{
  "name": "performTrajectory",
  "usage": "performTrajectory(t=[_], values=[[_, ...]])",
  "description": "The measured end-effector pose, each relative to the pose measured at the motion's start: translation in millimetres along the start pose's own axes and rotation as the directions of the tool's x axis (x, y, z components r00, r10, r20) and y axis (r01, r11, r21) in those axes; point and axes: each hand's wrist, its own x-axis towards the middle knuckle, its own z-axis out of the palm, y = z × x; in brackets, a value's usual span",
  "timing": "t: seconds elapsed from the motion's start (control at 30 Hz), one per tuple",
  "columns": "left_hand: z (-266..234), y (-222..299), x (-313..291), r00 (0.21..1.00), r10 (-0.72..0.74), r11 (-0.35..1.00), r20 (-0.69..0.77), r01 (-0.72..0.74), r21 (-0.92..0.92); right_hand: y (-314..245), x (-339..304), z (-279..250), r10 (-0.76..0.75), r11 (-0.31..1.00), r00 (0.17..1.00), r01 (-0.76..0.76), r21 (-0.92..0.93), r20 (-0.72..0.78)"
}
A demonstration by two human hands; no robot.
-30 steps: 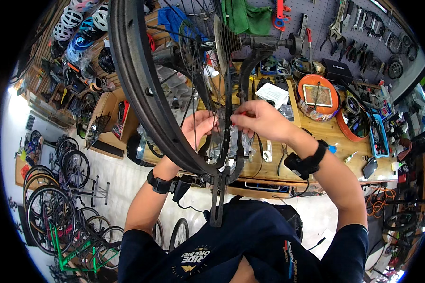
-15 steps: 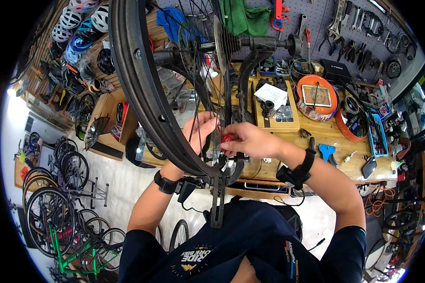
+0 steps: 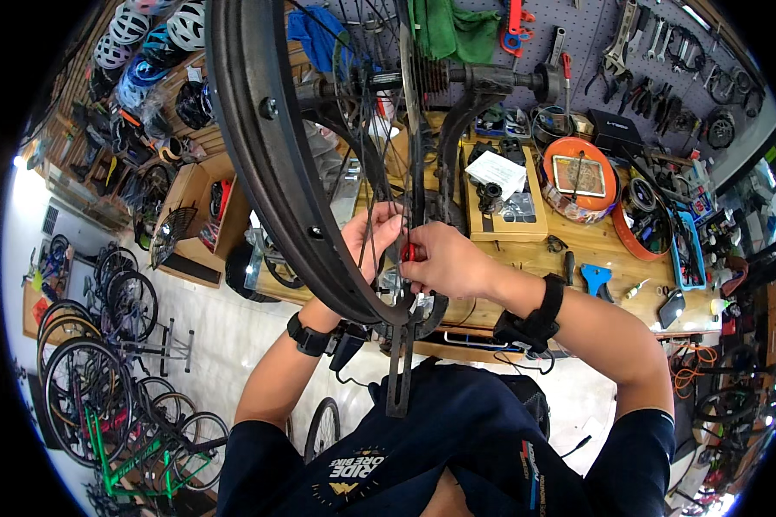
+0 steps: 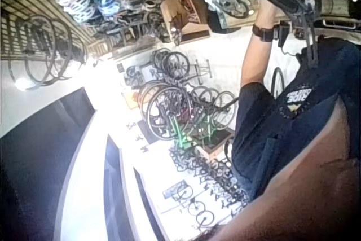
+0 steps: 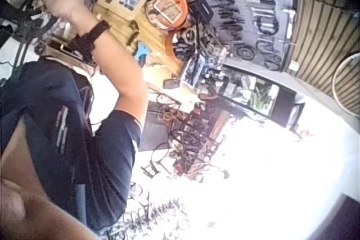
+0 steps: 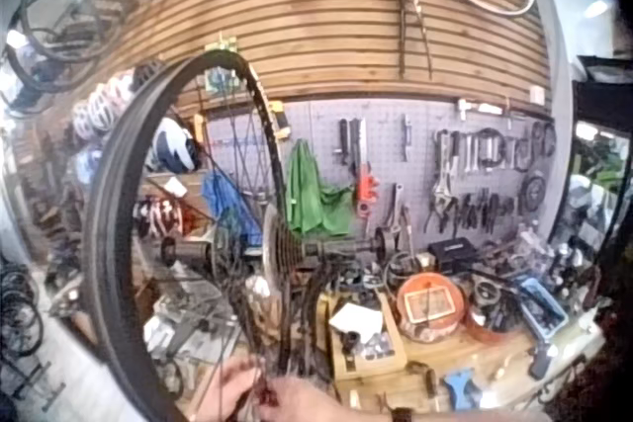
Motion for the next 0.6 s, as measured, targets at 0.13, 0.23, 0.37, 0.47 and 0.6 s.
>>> performTrajectory(t=[0.13, 0.23, 0.37, 0.47, 0.6], values=[[-1, 2, -1, 0.998, -0.06, 0.998, -0.004, 0.06, -0.024, -7, 5, -1, 0.02, 0.999, 0.998, -0.023, 0.042, 0.067], [6, 18, -6, 0.995, -0.104, 0.992, -0.01, 0.103, -0.069, 7, 16, -8, -0.04, 0.994, 0.98, 0.019, 0.109, 0.193], [6, 20, -6, 0.995, -0.103, 0.991, -0.017, 0.101, -0.082, 8, 13, -23, -0.159, 0.961, 0.921, 0.062, 0.271, 0.355], [-11, 7, -5, 0.986, -0.163, 0.967, -0.046, 0.15, -0.207, -1, -2, -23, -0.048, 0.983, 0.952, -0.009, 0.185, 0.303], [-9, 13, -15, 0.986, -0.068, 0.99, 0.151, 0.048, 0.135, -8, -14, -23, -0.212, 0.969, 0.973, 0.222, -0.109, 0.091]])
